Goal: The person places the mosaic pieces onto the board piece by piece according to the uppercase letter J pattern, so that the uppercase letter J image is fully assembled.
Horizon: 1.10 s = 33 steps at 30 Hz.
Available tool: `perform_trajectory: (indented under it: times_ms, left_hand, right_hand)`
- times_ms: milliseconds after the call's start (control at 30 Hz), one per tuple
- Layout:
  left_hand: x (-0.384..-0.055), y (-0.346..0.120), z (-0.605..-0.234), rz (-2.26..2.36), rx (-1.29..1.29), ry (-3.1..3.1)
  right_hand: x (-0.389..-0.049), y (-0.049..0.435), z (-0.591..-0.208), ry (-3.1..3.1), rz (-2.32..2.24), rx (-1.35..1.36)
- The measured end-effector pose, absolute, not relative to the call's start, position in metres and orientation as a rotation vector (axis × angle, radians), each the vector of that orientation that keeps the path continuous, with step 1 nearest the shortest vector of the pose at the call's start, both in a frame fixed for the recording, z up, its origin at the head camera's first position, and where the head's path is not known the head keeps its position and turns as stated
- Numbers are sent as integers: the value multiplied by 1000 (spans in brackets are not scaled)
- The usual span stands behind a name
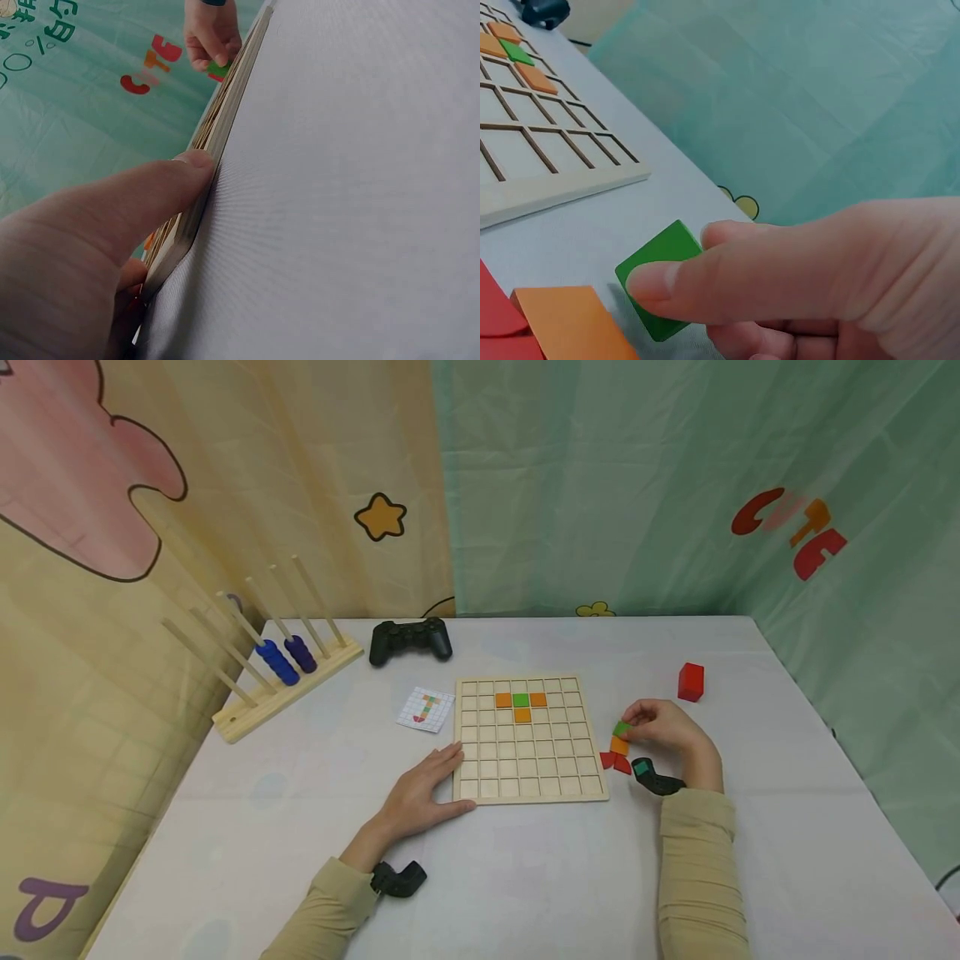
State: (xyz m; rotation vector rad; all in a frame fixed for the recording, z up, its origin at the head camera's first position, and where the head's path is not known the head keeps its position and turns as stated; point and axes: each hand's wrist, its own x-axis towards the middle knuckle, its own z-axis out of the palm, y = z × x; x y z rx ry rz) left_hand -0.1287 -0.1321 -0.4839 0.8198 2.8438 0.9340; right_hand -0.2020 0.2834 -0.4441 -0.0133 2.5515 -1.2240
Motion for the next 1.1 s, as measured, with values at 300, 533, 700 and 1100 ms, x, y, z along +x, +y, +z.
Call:
perform_trajectory:
  times_ms: [300,533,700,1100]
  left_hand:
    - [-129,-132,-485,926,821,2849]
    - [-129,-133,-486,926,824,2853]
    - [-129,-132,-485,935,824,2854]
    - [-129,-132,-484,933,822,2856]
  right_hand:
    - [-209,256,-428,2656,-1197,-147]
    - [-213,211,-420,2685,-1273,-301]
    - [-214,184,-423,2692,-1294,-409]
    - [-213,153,-444,2697,-1130,-464]
